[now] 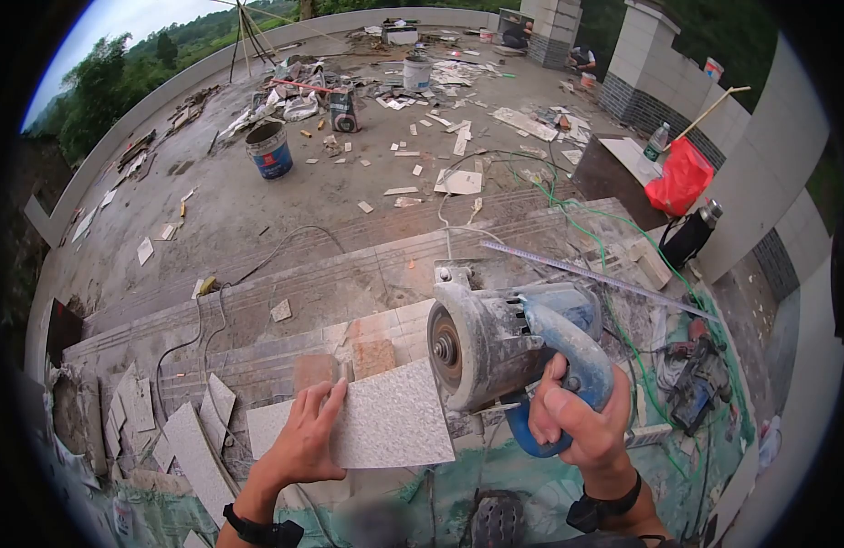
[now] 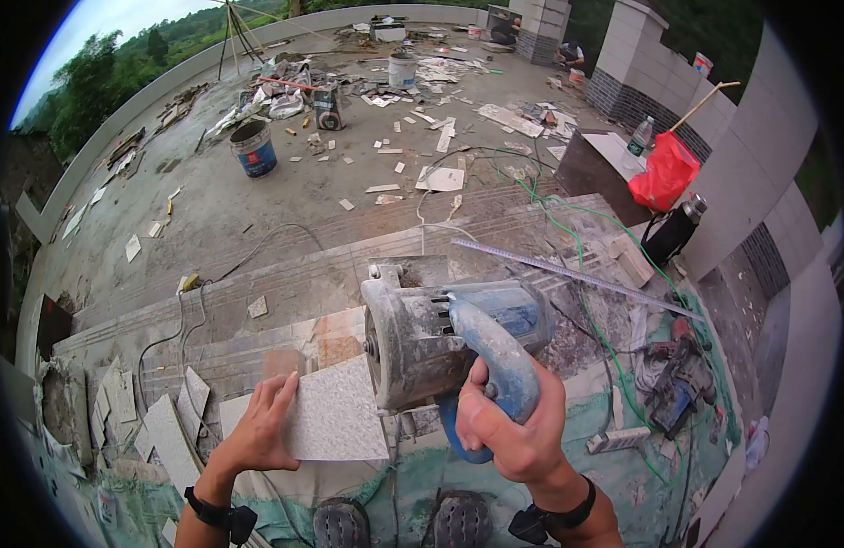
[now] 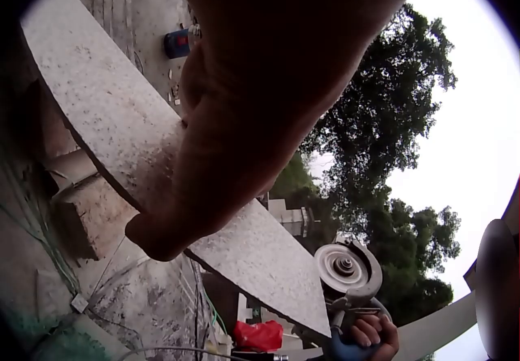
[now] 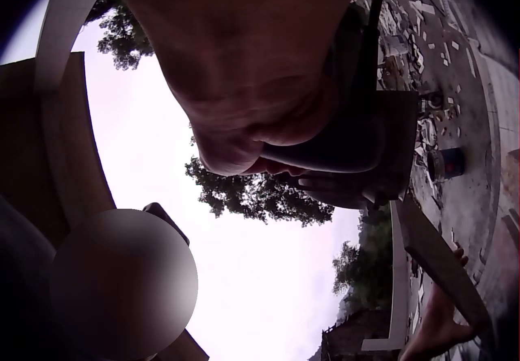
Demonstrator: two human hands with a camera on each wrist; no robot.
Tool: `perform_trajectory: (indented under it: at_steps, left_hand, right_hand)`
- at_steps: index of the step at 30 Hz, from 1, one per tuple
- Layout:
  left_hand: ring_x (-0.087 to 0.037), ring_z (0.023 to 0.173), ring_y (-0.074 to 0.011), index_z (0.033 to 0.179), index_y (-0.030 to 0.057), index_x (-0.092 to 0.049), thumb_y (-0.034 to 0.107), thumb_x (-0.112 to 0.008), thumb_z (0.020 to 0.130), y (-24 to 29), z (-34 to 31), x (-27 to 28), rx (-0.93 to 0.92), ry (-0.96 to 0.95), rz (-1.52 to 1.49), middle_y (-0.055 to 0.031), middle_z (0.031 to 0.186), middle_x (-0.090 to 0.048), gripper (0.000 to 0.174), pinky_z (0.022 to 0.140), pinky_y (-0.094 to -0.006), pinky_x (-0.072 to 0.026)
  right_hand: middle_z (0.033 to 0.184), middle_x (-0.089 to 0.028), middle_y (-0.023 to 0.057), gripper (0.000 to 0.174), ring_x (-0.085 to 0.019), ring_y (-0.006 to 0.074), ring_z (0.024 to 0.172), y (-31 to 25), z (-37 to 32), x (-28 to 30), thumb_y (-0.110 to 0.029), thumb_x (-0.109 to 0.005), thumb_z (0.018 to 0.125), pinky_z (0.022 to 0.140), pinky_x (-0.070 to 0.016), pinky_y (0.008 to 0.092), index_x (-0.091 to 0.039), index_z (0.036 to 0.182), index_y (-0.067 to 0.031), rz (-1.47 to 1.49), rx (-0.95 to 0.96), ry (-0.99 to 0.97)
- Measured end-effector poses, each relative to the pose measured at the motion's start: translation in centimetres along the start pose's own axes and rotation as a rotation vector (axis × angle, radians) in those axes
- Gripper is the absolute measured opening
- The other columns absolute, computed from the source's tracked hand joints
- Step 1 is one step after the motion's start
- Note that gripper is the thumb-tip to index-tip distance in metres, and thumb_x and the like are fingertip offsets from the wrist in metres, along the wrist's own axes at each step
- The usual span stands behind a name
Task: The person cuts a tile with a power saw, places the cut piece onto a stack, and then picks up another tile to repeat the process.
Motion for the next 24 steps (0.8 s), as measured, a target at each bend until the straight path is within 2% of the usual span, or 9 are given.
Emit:
perform_trajectory:
  at_steps: [24]
  left_hand:
    - [-0.04, 0.136, -0.0487, 0.163, -0.0002, -0.026, 0.021, -0.093, 0.047, -0.26, 0.22, -0.55, 0.0, -0.02, 0.016, -0.028, 0.147, -0.039, 0.135, 0.12, -0.0529, -0.0346]
  right_hand:
    - [0.077, -0.06, 0.0086, 0.023, -0.055, 0.0115, 0.057, 0.13, 0.06, 0.11, -0.003, -0.064, 0.092, 0.054, -0.0491, 0.0307, -0.052, 0.111, 0.0026, 0.0, -0.025, 0.021]
Point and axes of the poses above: each hand's wrist, its own z-axis towards the middle knuckle, its own x-axis out of the back of the hand, y = z × x, the point moved 2 cm from there along z, towards the middle knuckle
